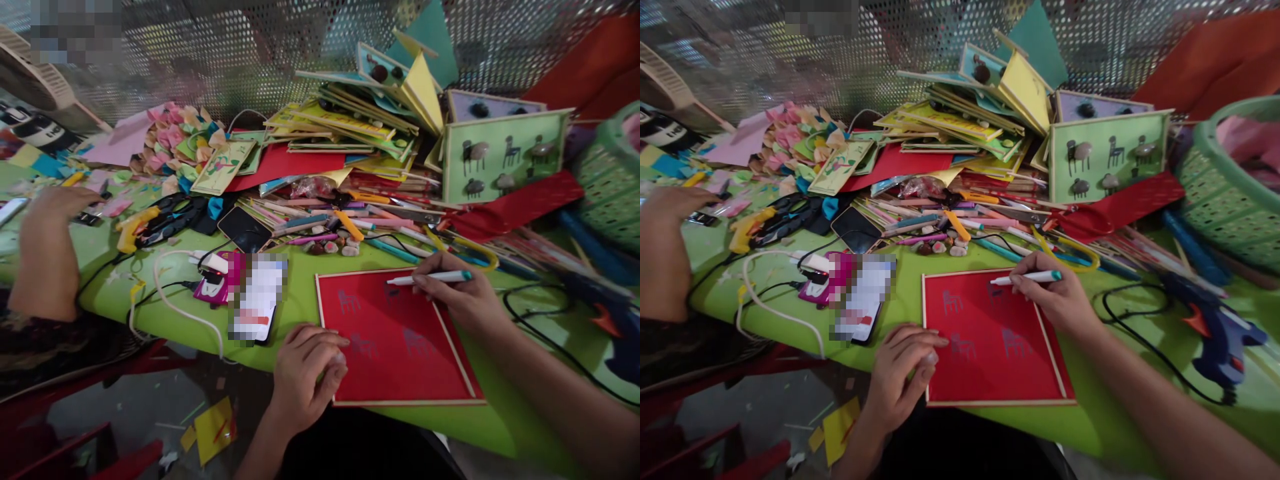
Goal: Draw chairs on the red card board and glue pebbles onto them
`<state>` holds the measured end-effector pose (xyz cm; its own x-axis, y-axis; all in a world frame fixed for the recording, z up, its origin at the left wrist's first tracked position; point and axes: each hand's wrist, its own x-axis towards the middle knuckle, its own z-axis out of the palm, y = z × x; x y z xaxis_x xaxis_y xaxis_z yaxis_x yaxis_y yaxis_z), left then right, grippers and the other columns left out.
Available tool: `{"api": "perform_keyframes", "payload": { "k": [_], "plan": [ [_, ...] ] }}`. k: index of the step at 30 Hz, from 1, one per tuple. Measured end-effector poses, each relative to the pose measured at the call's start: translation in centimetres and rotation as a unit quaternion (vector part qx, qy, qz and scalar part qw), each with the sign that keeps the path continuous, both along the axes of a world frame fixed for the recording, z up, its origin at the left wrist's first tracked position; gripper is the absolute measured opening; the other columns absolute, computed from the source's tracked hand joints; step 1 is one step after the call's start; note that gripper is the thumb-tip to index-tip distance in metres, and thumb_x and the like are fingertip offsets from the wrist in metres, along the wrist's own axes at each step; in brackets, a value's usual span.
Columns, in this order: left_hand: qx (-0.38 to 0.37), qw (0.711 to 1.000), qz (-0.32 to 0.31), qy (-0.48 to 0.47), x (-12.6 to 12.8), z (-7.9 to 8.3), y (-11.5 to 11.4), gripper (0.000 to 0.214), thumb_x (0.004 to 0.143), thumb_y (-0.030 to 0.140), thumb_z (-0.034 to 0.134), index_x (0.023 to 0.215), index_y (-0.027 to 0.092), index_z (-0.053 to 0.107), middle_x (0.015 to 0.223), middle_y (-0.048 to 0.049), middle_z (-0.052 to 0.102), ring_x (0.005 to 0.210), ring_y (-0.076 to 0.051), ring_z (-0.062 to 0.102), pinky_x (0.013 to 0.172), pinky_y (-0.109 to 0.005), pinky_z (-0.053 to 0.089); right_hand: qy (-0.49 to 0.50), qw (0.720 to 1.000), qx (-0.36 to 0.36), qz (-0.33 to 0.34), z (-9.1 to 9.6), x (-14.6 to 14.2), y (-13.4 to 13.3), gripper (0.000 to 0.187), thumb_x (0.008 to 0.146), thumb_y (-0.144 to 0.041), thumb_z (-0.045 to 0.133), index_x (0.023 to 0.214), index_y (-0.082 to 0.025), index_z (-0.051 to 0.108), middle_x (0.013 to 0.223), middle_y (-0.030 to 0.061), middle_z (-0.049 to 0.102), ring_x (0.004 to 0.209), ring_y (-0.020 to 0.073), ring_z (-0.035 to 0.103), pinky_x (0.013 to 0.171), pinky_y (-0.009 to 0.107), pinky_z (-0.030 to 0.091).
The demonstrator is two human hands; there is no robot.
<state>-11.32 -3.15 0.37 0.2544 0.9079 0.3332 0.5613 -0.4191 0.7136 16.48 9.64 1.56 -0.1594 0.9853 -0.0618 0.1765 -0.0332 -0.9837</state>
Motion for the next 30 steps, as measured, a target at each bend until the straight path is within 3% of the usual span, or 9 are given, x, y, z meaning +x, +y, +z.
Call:
{"api": "perform_keyframes", "payload": {
  "k": [17,30],
  "plan": [
    [0.009,1.000,-0.004,0.003,-0.02,0.05,-0.13,0.018,0.105,0.029,0.047,0.096,0.022,0.062,0.107,-0.0033,0.080,0.104,-0.020,0.072,0.096,-0.038,0.048,-0.027,0.999,0.025,0.024,-0.53,0.38,0.10,0.033,0.084,-0.054,0.081,0.082,-0.023,0.069,0.070,0.0020,0.069,0.060,0.0160,0.054,0.056,0.031,0.040],
    [0.008,1.000,-0.004,-0.001,0.02,-0.08,0.04,0.017,0.104,0.029,0.048,0.095,0.022,0.061,0.108,-0.0037,0.080,0.105,-0.020,0.071,0.096,-0.038,0.047,-0.026,0.999,0.037,0.021,-0.49,0.27,0.07,0.031,0.086,-0.050,0.080,0.083,-0.021,0.068,0.071,0.0015,0.068,0.062,0.0152,0.055,0.058,0.030,0.040]
  ]
}}
